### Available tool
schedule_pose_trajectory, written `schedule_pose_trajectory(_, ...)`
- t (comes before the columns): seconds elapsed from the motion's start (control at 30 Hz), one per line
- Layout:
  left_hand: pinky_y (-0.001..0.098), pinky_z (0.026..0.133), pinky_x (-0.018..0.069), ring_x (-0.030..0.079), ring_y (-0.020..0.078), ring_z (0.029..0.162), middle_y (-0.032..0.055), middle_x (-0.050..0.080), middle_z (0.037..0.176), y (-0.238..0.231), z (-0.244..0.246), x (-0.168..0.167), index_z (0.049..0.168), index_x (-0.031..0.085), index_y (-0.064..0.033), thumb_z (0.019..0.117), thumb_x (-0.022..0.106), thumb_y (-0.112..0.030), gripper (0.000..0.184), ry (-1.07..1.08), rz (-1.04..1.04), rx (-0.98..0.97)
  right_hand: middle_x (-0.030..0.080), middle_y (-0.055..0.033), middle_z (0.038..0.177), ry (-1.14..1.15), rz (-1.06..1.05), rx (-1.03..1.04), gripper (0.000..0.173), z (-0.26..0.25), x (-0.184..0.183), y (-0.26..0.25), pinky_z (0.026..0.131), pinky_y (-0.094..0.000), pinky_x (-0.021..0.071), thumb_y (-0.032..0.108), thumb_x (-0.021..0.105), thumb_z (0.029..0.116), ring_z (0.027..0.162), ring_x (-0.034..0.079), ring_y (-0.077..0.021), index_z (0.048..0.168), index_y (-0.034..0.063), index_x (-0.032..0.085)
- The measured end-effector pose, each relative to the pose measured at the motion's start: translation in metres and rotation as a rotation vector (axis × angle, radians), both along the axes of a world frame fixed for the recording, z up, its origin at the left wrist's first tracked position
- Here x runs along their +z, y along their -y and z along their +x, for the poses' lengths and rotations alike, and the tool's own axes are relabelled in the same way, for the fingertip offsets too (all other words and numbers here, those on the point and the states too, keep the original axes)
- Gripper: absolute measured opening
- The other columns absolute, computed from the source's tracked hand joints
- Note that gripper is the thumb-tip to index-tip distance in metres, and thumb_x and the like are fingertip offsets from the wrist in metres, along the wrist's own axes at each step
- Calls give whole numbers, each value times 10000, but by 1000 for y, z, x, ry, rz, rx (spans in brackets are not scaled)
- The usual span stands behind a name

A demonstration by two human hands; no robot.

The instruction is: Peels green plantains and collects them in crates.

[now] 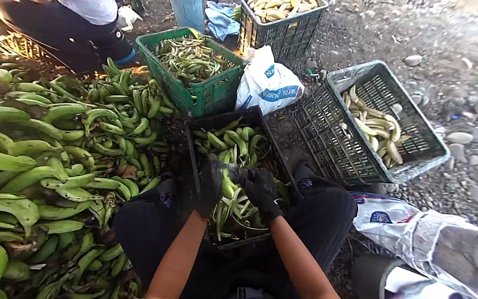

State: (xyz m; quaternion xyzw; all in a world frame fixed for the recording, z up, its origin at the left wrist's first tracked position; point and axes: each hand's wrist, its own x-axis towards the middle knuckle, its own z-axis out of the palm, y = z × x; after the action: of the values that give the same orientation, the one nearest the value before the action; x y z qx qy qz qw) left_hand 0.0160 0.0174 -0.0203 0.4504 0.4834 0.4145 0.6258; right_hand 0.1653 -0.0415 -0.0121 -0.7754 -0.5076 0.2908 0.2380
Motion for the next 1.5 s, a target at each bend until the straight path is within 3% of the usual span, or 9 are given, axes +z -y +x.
schedule_pose_trajectory(0.13,319,665,564,624,138,732,86,618,888,5,13,17,1239,549,-5,1132,195,-332,494,61,-77,79,591,-277,1337,64,40,-222,644,-10,-5,-17,987,-658,417,665,565,893,1271,519,-479,1358,232,671)
schedule_pose_trajectory(0.47,432,951,523,645,272,1042,246,632,1183,26,6,15,1382,517,65,1131,151,-345,605,-349,-82,-181,678,-237,1213,-150,-14,-222,505,19,-34,-26,1041,-608,437,430,425,1085,1185,621,-390,1319,35,634)
schedule_pose_trajectory(0.57,363,679,603,675,196,762,133,665,962,11,1,-6,1345,518,-5,1125,211,-387,538,33,-140,-25,706,-175,1095,-169,36,-149,519,26,-24,-23,951,-587,473,528,465,1046,1074,649,-334,1221,94,690)
schedule_pose_trajectory(0.77,371,1000,515,626,175,1125,159,619,1303,-11,-12,-11,1473,475,-44,1114,293,-332,495,-192,254,242,712,-70,994,-191,-35,103,644,-11,-22,15,852,-554,507,709,427,939,973,663,-258,1156,183,728)
schedule_pose_trajectory(0.87,344,1001,508,622,156,1132,156,604,1332,-9,-15,-4,1518,410,-48,1113,255,-349,529,-254,347,325,670,-173,1229,-114,-19,132,753,-16,-13,33,964,-624,449,746,398,900,1190,590,-378,1340,203,678)
schedule_pose_trajectory(0.93,354,886,568,661,150,1001,119,647,1226,-8,-14,-9,1498,425,-75,1097,253,-377,530,-128,327,206,658,-187,1280,-58,-35,93,712,-14,-6,23,973,-653,440,718,407,915,1235,571,-408,1332,212,684)
schedule_pose_trajectory(1.07,324,1112,420,547,205,1277,271,540,1391,19,-3,6,1444,434,116,1114,269,-184,476,-292,245,-116,639,-181,1326,33,-83,-100,564,-1,2,-15,1017,-638,426,595,472,978,1292,544,-398,1342,213,671)
schedule_pose_trajectory(1.37,346,1081,444,542,205,1258,248,482,1448,-8,-8,3,1531,286,81,1112,228,-212,515,-89,333,535,682,-145,1209,-83,-58,56,522,-24,-2,21,923,-630,478,608,517,960,1177,603,-372,1297,252,696)
schedule_pose_trajectory(1.5,265,740,588,656,67,825,69,650,1073,-1,-6,13,1472,360,22,1104,221,-207,455,156,235,193,668,-164,1250,-107,-23,-40,554,-23,-8,17,933,-634,468,613,502,955,1200,589,-387,1312,235,693)
